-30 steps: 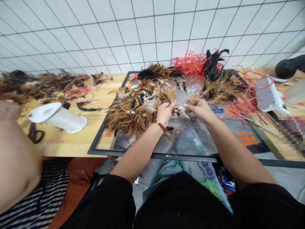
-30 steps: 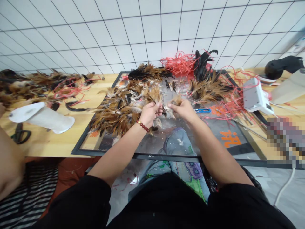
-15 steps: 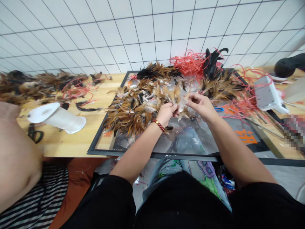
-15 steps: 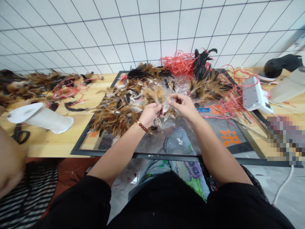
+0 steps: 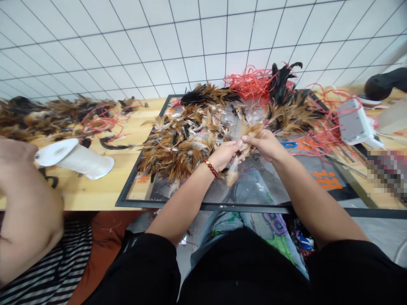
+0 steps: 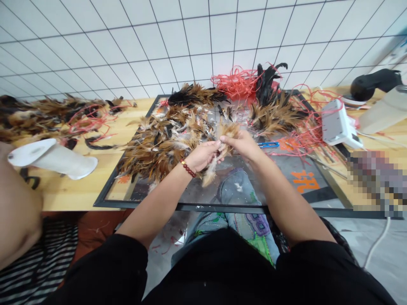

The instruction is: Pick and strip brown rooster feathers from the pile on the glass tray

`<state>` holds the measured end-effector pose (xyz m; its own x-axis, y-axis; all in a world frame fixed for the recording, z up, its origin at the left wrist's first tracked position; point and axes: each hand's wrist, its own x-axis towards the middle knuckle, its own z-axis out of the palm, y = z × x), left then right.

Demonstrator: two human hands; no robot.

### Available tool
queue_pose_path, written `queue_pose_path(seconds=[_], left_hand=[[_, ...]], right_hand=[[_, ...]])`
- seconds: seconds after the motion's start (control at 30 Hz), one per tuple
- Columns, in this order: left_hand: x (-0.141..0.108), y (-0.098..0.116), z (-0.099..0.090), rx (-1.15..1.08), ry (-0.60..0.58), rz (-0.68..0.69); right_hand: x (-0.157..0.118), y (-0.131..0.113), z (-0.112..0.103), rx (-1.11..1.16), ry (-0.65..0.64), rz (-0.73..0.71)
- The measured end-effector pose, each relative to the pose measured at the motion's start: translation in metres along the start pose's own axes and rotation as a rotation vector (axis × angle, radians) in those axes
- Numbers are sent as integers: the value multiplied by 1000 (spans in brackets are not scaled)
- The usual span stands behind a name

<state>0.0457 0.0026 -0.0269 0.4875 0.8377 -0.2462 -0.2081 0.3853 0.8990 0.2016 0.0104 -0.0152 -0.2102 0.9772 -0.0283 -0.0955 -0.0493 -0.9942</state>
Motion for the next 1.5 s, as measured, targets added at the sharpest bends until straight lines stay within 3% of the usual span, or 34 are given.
queue_pose_path(seconds=[0.17,0.23,0.4,0.57,0.63,0.77,0.83,1.03,1.27,1.4,1.5], left_hand=[[0,0,0,8,-38,-14],[0,0,0,6,19,12],[1,7,2,-95,271,55],[-1,12,2,-149,364,105],[-1,12,1,-140,346,104],[-1,9,1,-19,187,-4],[-2,7,1,50,101,-70],[-3,5,-3,-89,-84,-140],[0,4,-13,-154,-211,-251],[1,4,-11,-203,-142,-221],[2,6,-9,-286,24,-103]], right_hand=[[1,2,1,-66,-11,-109],[4,5,-1,-66,0,-127],[17,19,-16,-307,241,-220],[19,21,-22,-539,419,-364],[14,15,-16,-466,364,-351],[3,4,-2,-187,27,-87],[0,2,1,-134,-52,4],[1,4,-3,-70,19,8],[-4,-1,0,-17,-54,-13],[0,2,2,-21,-62,-78],[7,9,0,-61,68,-207]])
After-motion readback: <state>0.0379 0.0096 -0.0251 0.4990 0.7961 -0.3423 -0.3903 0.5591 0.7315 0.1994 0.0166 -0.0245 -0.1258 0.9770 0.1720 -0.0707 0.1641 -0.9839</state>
